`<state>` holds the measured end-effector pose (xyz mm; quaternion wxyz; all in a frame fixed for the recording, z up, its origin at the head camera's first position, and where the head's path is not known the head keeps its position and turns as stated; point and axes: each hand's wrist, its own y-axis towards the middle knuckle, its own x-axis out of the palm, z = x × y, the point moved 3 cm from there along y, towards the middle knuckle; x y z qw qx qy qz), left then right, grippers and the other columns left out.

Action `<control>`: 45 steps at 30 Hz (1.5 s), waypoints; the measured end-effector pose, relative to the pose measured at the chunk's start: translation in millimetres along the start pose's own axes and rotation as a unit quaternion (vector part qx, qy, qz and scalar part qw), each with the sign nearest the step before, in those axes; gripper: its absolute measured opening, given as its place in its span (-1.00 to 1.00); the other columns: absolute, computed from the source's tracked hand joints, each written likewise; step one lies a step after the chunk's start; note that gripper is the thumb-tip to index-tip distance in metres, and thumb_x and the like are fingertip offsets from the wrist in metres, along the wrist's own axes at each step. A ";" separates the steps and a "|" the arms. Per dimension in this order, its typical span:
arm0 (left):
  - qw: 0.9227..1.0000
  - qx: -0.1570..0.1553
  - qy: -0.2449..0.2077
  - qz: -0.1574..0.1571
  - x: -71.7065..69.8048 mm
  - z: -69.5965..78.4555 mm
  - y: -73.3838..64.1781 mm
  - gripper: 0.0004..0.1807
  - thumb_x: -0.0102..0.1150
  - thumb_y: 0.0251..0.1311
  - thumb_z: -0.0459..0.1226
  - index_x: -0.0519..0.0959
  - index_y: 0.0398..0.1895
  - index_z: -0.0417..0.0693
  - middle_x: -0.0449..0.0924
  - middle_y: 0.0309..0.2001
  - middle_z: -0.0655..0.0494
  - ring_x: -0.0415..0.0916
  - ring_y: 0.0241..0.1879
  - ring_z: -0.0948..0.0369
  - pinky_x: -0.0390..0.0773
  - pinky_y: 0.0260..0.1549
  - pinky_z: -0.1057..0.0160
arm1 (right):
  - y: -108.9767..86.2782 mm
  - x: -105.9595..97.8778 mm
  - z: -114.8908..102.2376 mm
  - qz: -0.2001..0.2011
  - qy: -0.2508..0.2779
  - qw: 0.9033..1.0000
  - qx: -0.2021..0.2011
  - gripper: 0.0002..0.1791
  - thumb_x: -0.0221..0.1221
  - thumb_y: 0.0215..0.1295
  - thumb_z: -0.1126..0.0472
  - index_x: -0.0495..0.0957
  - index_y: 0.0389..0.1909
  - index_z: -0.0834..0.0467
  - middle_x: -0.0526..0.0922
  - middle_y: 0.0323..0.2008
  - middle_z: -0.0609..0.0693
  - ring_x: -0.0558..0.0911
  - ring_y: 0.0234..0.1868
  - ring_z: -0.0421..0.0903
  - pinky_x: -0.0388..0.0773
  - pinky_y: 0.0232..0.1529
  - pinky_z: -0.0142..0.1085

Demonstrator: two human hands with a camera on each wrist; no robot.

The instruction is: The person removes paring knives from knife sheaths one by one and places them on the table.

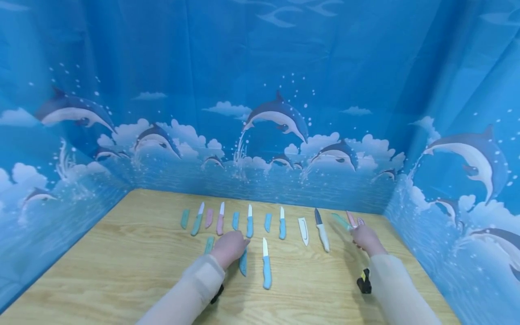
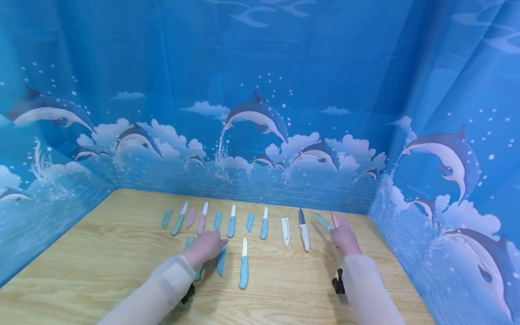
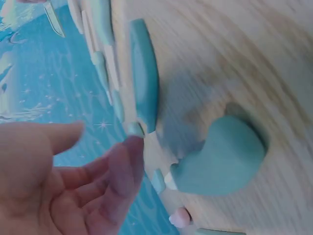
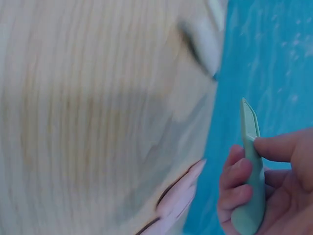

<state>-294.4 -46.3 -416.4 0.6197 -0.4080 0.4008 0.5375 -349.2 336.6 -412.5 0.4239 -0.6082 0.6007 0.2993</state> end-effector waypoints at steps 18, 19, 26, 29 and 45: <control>0.981 0.150 -0.119 0.035 -1.9 18.8 -23.5 -0.26 -0.05 0.41 0.02 0.02 0.50 -0.10 -0.10 0.51 -0.23 -0.11 0.48 -0.19 0.09 0.35 -0.24 | -85.4 42.0 -104.1 0.026 0.076 0.994 -0.080 -0.74 0.01 0.43 0.14 0.54 -0.21 0.26 0.52 -0.51 0.02 0.30 -0.60 -0.13 0.24 -0.58 -0.32; 0.980 0.159 -0.113 0.039 -3.1 20.2 -25.0 -0.24 -0.04 0.40 0.04 0.01 0.51 -0.10 -0.12 0.51 -0.22 -0.13 0.48 -0.19 0.06 0.36 -0.24 | -90.2 44.4 -108.5 0.026 0.077 0.993 -0.084 -0.76 0.02 0.42 0.15 0.55 -0.21 0.25 0.52 -0.51 0.01 0.30 -0.59 -0.13 0.25 -0.58 -0.32; 0.975 0.211 -0.044 0.049 -4.1 28.3 -30.0 -0.16 -0.03 0.31 0.15 -0.01 0.52 -0.02 -0.16 0.54 -0.06 -0.23 0.51 -0.17 -0.08 0.34 -0.35 | -111.7 59.2 -128.5 0.009 0.070 0.990 -0.125 -0.83 0.09 0.39 0.16 0.58 -0.26 0.18 0.52 -0.56 -0.04 0.32 -0.61 -0.15 0.27 -0.59 -0.34; 0.972 0.231 -0.011 0.048 -2.3 32.4 -29.5 -0.16 -0.04 0.30 0.17 0.02 0.51 -0.02 -0.11 0.54 0.00 -0.21 0.51 -0.13 -0.09 0.35 -0.34 | -115.2 64.8 -131.8 -0.003 0.062 0.986 -0.153 -0.84 0.13 0.37 0.16 0.60 -0.28 0.16 0.53 -0.57 -0.07 0.38 -0.59 -0.17 0.32 -0.56 -0.33; 0.944 0.327 0.049 0.003 5.4 53.3 -36.6 -0.39 -0.06 0.39 0.03 0.28 0.40 -0.07 0.29 0.40 0.01 0.20 0.42 0.07 0.22 0.37 0.04 | -132.7 69.5 -139.0 -0.012 0.022 0.966 -0.256 -0.80 0.16 0.34 0.08 0.63 -0.23 0.12 0.58 -0.57 -0.15 0.40 -0.62 -0.29 0.35 -0.57 -0.40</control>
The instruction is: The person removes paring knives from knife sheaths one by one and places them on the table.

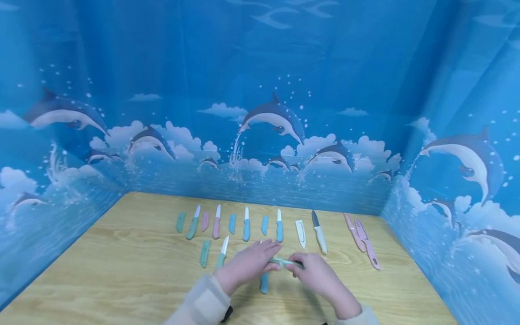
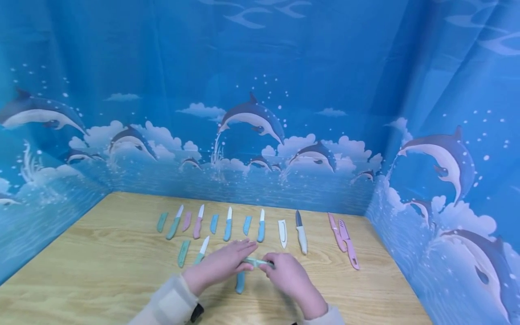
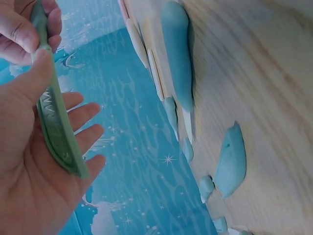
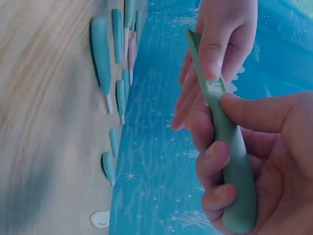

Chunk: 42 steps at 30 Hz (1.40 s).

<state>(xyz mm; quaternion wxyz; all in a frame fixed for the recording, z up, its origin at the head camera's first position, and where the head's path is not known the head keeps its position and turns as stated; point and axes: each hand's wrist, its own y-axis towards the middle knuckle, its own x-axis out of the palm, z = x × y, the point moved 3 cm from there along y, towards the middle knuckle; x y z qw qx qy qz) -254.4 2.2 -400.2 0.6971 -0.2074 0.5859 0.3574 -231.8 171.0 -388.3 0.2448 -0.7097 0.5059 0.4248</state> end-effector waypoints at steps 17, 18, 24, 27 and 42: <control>0.995 -0.015 -0.097 0.010 -5.6 5.8 -12.3 -0.58 0.02 0.36 -0.02 0.56 0.17 0.02 0.64 0.07 0.16 0.61 0.02 0.23 0.58 -0.02 0.26 | -9.1 -6.0 -14.6 0.025 -0.031 0.999 -0.033 -0.79 0.19 0.31 0.04 0.64 -0.23 0.09 0.62 -0.48 -0.20 0.39 -0.57 -0.37 0.38 -0.50 -0.42; 0.994 -0.014 -0.105 0.006 -5.7 5.7 -13.0 -0.60 0.03 0.36 -0.03 0.58 0.14 0.04 0.66 0.04 0.17 0.62 -0.02 0.26 0.59 -0.05 0.29 | -9.3 -5.7 -14.7 0.024 -0.031 0.999 -0.035 -0.80 0.20 0.30 0.03 0.65 -0.23 0.08 0.64 -0.46 -0.19 0.41 -0.56 -0.38 0.38 -0.50 -0.42; 0.985 -0.018 -0.174 -0.008 -4.8 4.3 -15.8 -0.77 0.09 0.34 -0.13 0.67 -0.10 0.01 0.73 -0.28 0.19 0.62 -0.40 0.39 0.56 -0.35 0.44 | -8.3 -4.0 -12.4 0.017 -0.031 0.998 -0.048 -0.81 0.19 0.31 0.03 0.65 -0.23 0.05 0.65 -0.44 -0.19 0.40 -0.55 -0.40 0.39 -0.49 -0.43; 0.979 -0.027 -0.202 -0.011 -5.1 3.9 -15.1 -0.82 0.10 0.34 -0.16 0.66 -0.28 -0.01 0.70 -0.43 0.21 0.54 -0.57 0.40 0.47 -0.51 0.47 | -7.4 -5.5 -10.9 0.018 -0.025 0.998 -0.051 -0.79 0.18 0.32 0.02 0.66 -0.22 0.05 0.64 -0.46 -0.19 0.38 -0.57 -0.39 0.38 -0.50 -0.43; 0.984 -0.031 -0.174 0.002 -2.8 7.1 -12.8 -0.68 0.02 0.38 -0.06 0.56 -0.47 -0.03 0.39 -0.65 0.32 0.23 -0.65 0.45 0.40 -0.53 0.44 | -6.6 -10.2 -6.2 -0.002 -0.008 0.999 -0.045 -0.75 0.16 0.33 0.01 0.69 -0.16 0.05 0.70 -0.39 -0.12 0.53 -0.45 -0.36 0.50 -0.39 -0.36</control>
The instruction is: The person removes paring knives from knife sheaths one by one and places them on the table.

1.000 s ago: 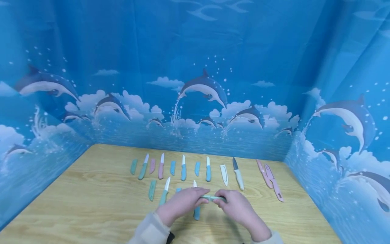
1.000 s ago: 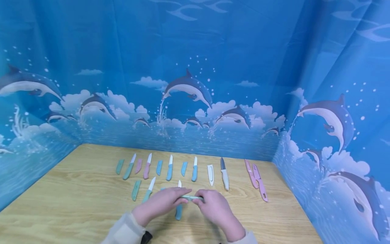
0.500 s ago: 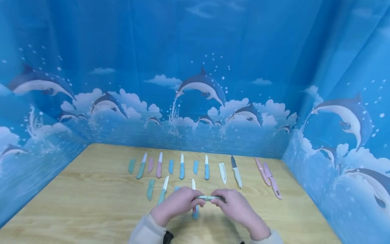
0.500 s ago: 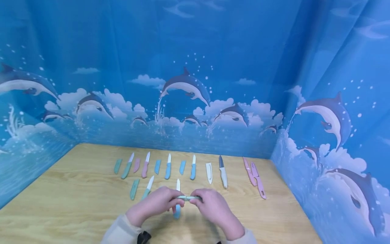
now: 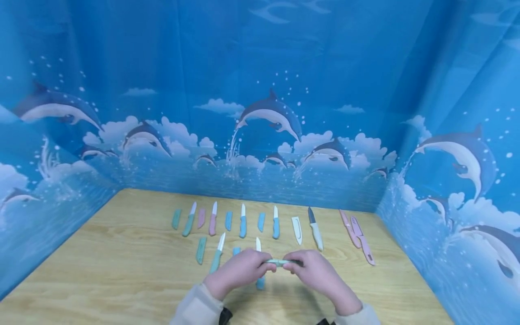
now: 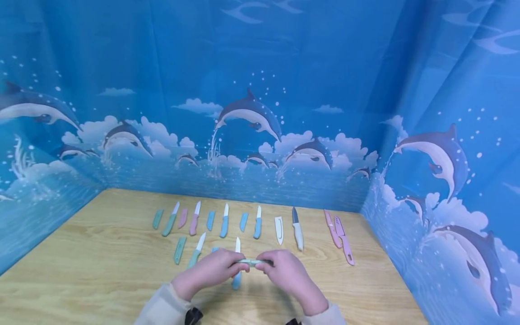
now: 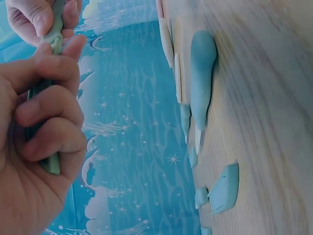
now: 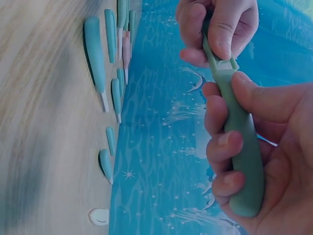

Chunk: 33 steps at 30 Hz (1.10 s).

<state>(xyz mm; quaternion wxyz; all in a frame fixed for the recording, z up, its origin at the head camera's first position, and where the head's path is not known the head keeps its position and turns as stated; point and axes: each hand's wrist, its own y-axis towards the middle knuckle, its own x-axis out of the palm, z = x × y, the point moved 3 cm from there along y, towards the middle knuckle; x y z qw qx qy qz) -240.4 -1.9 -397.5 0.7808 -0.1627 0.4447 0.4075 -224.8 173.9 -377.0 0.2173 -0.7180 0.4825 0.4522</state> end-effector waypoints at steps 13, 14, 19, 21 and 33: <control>1.000 -0.013 0.014 -0.015 3.2 -2.5 2.0 -0.71 -0.05 0.43 -0.06 0.64 -0.32 0.09 0.67 -0.37 0.21 0.27 -0.63 0.42 0.41 -0.50 0.42 | 1.0 0.1 3.0 -0.019 0.036 0.999 0.005 -0.73 0.16 0.35 0.04 0.69 -0.13 0.10 0.71 -0.35 -0.05 0.55 -0.45 -0.28 0.47 -0.44 -0.38; 1.000 -0.014 0.015 -0.016 3.3 -2.5 1.9 -0.71 -0.05 0.43 -0.06 0.63 -0.32 0.09 0.67 -0.37 0.20 0.29 -0.62 0.42 0.42 -0.49 0.42 | 0.9 -0.1 3.1 -0.019 0.036 0.999 0.004 -0.74 0.16 0.35 0.03 0.69 -0.13 0.09 0.71 -0.35 -0.06 0.55 -0.45 -0.27 0.47 -0.44 -0.38; 1.000 -0.013 0.016 -0.021 3.7 -2.1 1.4 -0.71 -0.06 0.43 -0.06 0.64 -0.32 0.10 0.69 -0.33 0.20 0.36 -0.56 0.44 0.45 -0.42 0.41 | 0.6 -0.8 4.0 -0.019 0.029 0.999 -0.001 -0.74 0.15 0.35 0.03 0.70 -0.13 0.07 0.71 -0.35 -0.09 0.55 -0.45 -0.31 0.47 -0.44 -0.38; 1.000 -0.013 0.014 -0.021 3.7 -2.0 1.4 -0.71 -0.06 0.44 -0.07 0.64 -0.32 0.10 0.69 -0.33 0.21 0.35 -0.56 0.44 0.45 -0.42 0.41 | 0.5 -0.8 4.5 -0.021 0.032 0.999 -0.002 -0.74 0.16 0.35 0.03 0.70 -0.13 0.07 0.72 -0.34 -0.09 0.57 -0.45 -0.28 0.48 -0.44 -0.38; 0.999 -0.022 -0.001 -0.035 3.9 -1.0 1.1 -0.72 -0.06 0.44 -0.08 0.63 -0.30 0.09 0.68 -0.32 0.20 0.32 -0.58 0.42 0.42 -0.47 0.42 | -0.5 -2.0 3.5 -0.028 0.043 0.999 0.001 -0.74 0.19 0.32 0.07 0.70 -0.12 0.12 0.73 -0.35 -0.04 0.59 -0.45 -0.26 0.51 -0.44 -0.37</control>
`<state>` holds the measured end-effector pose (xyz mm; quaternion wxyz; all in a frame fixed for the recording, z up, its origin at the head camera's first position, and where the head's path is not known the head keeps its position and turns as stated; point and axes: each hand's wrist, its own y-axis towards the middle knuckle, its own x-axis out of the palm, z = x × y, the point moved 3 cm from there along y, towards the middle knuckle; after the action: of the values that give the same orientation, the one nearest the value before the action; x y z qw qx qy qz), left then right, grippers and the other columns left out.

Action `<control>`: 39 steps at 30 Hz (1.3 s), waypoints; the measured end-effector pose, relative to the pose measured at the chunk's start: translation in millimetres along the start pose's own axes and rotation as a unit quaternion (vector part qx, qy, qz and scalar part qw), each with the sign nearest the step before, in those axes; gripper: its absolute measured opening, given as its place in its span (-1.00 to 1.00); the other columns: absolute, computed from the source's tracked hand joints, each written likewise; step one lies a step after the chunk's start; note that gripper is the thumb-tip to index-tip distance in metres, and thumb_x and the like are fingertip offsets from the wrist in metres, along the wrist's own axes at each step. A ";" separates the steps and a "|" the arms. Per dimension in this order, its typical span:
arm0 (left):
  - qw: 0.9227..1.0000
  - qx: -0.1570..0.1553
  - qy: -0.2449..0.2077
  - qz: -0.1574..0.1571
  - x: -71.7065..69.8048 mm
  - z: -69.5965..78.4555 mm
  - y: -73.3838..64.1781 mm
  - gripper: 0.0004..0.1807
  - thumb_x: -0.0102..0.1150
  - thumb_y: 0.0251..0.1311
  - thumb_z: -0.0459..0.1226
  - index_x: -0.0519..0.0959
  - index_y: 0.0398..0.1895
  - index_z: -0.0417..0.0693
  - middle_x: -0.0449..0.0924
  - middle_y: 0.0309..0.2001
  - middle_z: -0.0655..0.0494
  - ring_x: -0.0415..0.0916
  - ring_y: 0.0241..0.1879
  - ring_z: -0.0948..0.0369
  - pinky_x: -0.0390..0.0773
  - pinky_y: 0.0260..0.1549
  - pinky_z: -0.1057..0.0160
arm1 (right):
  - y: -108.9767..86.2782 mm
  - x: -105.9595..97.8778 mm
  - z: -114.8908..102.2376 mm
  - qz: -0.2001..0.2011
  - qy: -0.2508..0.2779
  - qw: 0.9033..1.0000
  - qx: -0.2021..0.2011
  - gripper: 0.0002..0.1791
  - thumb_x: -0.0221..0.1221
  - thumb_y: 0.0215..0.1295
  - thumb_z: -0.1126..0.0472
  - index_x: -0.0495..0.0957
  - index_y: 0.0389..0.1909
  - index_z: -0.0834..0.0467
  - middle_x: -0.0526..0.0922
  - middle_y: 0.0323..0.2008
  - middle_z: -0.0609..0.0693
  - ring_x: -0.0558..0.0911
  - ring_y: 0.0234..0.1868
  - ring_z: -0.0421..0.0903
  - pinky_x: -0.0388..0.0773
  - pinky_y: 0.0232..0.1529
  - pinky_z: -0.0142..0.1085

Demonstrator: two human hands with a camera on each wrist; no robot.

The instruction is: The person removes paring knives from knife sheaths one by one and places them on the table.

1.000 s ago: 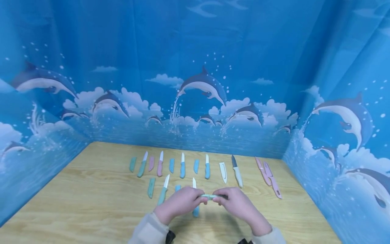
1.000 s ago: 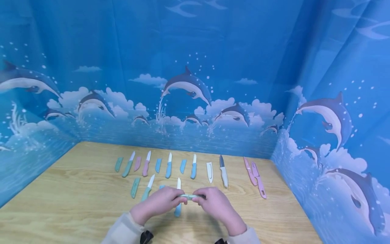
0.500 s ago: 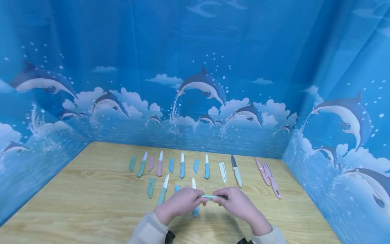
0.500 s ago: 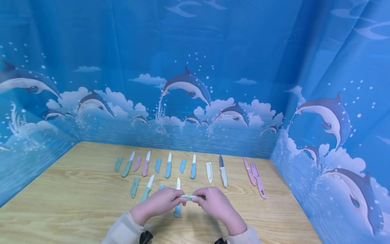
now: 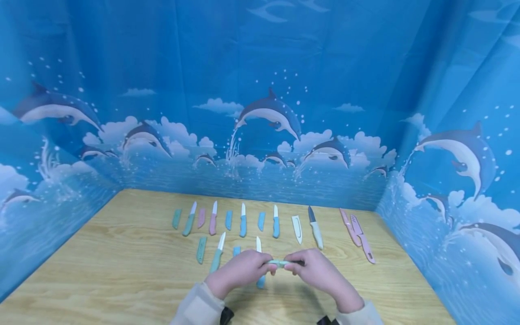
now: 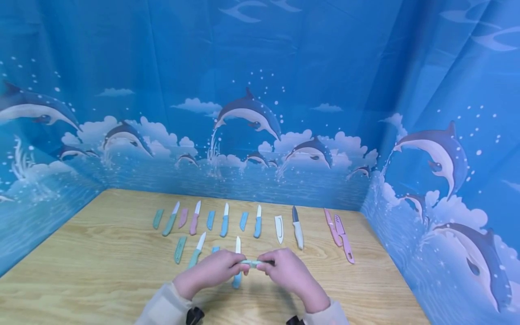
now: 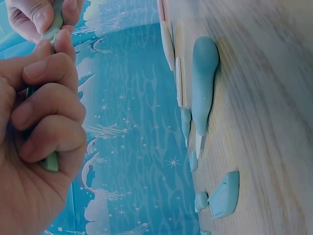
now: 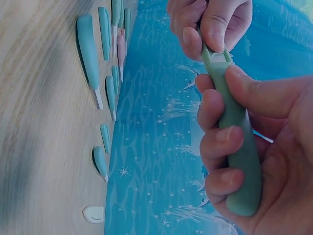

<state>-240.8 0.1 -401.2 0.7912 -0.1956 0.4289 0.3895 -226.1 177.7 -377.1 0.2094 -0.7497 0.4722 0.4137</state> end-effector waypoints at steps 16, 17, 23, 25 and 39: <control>1.000 -0.003 -0.001 -0.014 -1.4 2.4 2.8 -0.71 -0.08 0.45 -0.08 0.64 -0.26 0.08 0.69 -0.27 0.20 0.36 -0.54 0.43 0.44 -0.44 0.40 | 0.4 -3.1 1.0 0.000 -0.007 1.000 0.002 -0.73 0.20 0.31 0.07 0.69 -0.11 0.14 0.74 -0.34 -0.03 0.60 -0.45 -0.29 0.54 -0.42 -0.36; 1.000 -0.004 -0.003 -0.016 -1.3 2.4 2.8 -0.71 -0.08 0.45 -0.08 0.64 -0.26 0.08 0.69 -0.27 0.20 0.35 -0.55 0.42 0.44 -0.45 0.40 | 0.4 -3.2 1.1 -0.001 -0.006 1.000 0.002 -0.73 0.20 0.31 0.07 0.69 -0.11 0.14 0.74 -0.35 -0.03 0.59 -0.45 -0.29 0.54 -0.42 -0.36; 1.000 -0.004 -0.005 -0.017 -0.8 2.2 2.3 -0.72 -0.08 0.45 -0.09 0.63 -0.26 0.08 0.69 -0.28 0.20 0.34 -0.55 0.42 0.44 -0.45 0.40 | 0.1 -3.6 0.8 -0.010 0.004 1.000 0.007 -0.73 0.19 0.32 0.06 0.70 -0.11 0.13 0.73 -0.37 0.00 0.60 -0.45 -0.26 0.53 -0.43 -0.34; 1.000 -0.003 -0.004 -0.015 -0.7 1.9 1.6 -0.72 -0.08 0.45 -0.09 0.63 -0.27 0.08 0.68 -0.29 0.20 0.35 -0.55 0.42 0.44 -0.44 0.40 | 0.1 -3.4 0.6 -0.012 0.008 1.000 0.008 -0.73 0.19 0.32 0.06 0.70 -0.11 0.13 0.73 -0.37 0.01 0.60 -0.44 -0.24 0.53 -0.43 -0.33; 1.000 0.001 -0.004 -0.006 0.4 2.0 -0.3 -0.72 -0.06 0.44 -0.09 0.63 -0.29 0.07 0.66 -0.35 0.23 0.30 -0.59 0.41 0.42 -0.47 0.42 | -1.2 -2.7 1.1 -0.010 0.014 1.000 0.008 -0.75 0.20 0.31 0.06 0.71 -0.16 0.11 0.71 -0.42 -0.02 0.59 -0.46 -0.21 0.49 -0.46 -0.37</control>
<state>-239.3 1.3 -400.4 0.7956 -0.1960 0.4248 0.3849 -226.1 180.4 -375.6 0.2130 -0.7583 0.4708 0.3975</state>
